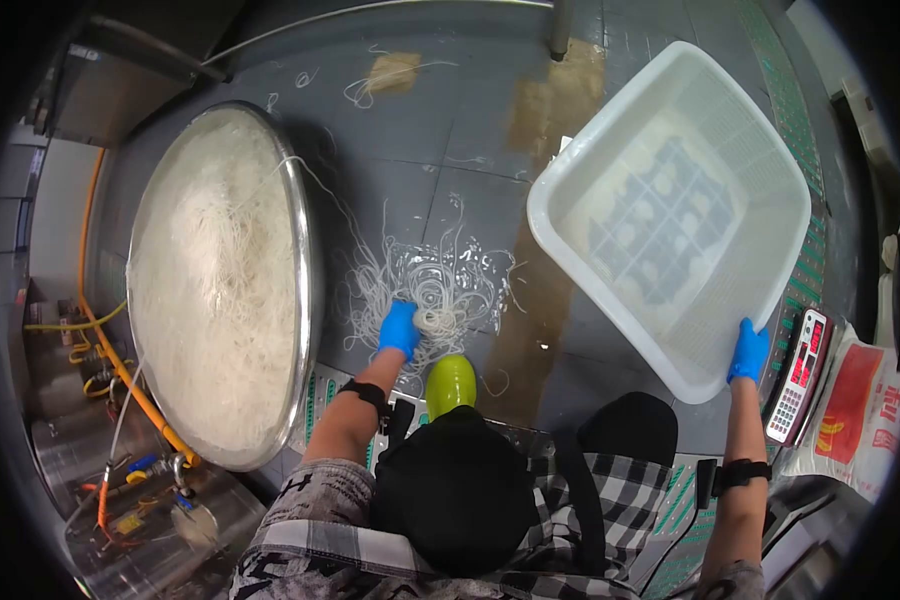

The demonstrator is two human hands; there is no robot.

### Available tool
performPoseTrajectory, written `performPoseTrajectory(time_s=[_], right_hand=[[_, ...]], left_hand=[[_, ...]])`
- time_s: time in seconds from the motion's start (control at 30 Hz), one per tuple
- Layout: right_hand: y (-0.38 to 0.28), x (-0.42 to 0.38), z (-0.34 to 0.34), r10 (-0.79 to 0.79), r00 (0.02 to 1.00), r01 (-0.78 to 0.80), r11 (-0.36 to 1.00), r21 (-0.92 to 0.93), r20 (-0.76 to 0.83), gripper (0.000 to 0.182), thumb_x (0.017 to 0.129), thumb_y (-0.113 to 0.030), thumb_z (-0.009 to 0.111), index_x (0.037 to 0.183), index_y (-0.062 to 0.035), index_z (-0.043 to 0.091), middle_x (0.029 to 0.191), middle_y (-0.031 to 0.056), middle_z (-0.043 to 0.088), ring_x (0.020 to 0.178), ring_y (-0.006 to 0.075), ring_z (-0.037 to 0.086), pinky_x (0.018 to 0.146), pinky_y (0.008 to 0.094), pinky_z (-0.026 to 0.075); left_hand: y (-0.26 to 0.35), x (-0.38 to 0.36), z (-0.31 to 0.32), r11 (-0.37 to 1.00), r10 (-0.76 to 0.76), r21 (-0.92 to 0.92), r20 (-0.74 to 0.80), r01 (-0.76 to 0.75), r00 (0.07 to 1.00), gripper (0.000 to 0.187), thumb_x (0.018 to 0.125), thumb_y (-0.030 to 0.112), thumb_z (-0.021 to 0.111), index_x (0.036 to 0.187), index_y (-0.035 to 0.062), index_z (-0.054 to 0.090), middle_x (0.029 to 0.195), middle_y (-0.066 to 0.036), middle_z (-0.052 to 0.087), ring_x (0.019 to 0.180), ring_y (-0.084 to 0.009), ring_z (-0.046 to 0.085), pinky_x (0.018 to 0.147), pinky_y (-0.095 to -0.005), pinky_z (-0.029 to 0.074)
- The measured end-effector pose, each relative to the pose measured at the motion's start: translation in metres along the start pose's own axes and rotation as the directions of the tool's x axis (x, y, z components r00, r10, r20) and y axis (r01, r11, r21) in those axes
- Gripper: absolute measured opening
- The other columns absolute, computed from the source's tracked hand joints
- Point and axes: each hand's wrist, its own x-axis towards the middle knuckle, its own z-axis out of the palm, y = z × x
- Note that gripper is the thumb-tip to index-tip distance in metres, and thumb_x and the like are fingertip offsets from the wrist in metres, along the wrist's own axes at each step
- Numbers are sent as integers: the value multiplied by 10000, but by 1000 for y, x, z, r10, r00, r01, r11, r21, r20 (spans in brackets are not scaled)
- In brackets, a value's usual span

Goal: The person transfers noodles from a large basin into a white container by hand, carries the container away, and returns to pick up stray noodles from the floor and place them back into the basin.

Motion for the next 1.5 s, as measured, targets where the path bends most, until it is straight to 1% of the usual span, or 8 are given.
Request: performPoseTrajectory(time_s=[0.13,0.3,0.63,0.7,0.77,1.0,1.37,1.5], right_hand=[[4,2,0,-36,999,36,999,29,19,345,703,-157,500,959,71,461,866,148,532,741,211,514,652,324,415],[7,8,0,-77,997,77,997,-9,7,345,698,-151,496,960,70,463,856,146,537,736,216,520,648,323,417],[13,15,-2,-70,997,70,998,2,45,362,697,-158,492,982,65,469,859,148,540,732,221,522,647,328,419],[14,15,-4,-73,996,73,997,-10,42,363,698,-161,492,981,66,469,861,149,539,738,220,522,652,328,418],[13,17,-3,-75,997,76,997,-18,35,364,699,-164,492,979,67,469,863,149,538,744,220,521,656,328,418],[28,28,-5,-72,996,72,997,6,46,378,714,-167,501,1011,61,453,889,142,533,769,215,517,670,328,418],[30,29,-12,-46,994,48,999,-18,98,401,744,-157,494,1076,52,413,970,152,511,836,223,514,727,329,417],[26,27,-10,-43,995,45,999,-17,86,416,747,-163,491,1094,51,405,998,151,502,863,228,506,746,330,409]], left_hand=[[30,7,-61,603,-276,-715,227,352,934,275,673,31,518,945,69,525,806,-86,567,694,-197,551,636,-296,461],[98,-40,-235,350,-157,-922,115,164,981,338,658,10,538,992,29,492,887,-56,548,784,-139,532,684,-261,456],[-46,-159,-495,747,-353,-662,-475,-62,806,356,677,57,479,1032,36,498,922,-77,556,786,-155,543,681,-255,444],[-76,-169,-504,746,-653,-509,-436,429,620,411,673,45,490,1082,28,452,957,-95,541,825,-174,536,707,-283,445],[-188,-168,-497,676,-517,119,-627,727,582,448,645,53,549,1083,46,458,923,-89,539,796,-185,531,695,-297,440],[-30,1,-366,952,207,289,-355,-103,912,396,684,205,595,1057,109,506,1079,-158,468,1020,-309,422,885,-349,330],[36,88,-308,946,-207,241,-69,217,976,758,658,584,507,1147,25,352,1041,-204,500,981,-342,472,923,-459,238],[56,-12,-291,911,48,397,162,-109,986,778,607,578,572,1128,35,374,924,-199,524,908,-321,503,878,-459,288]])
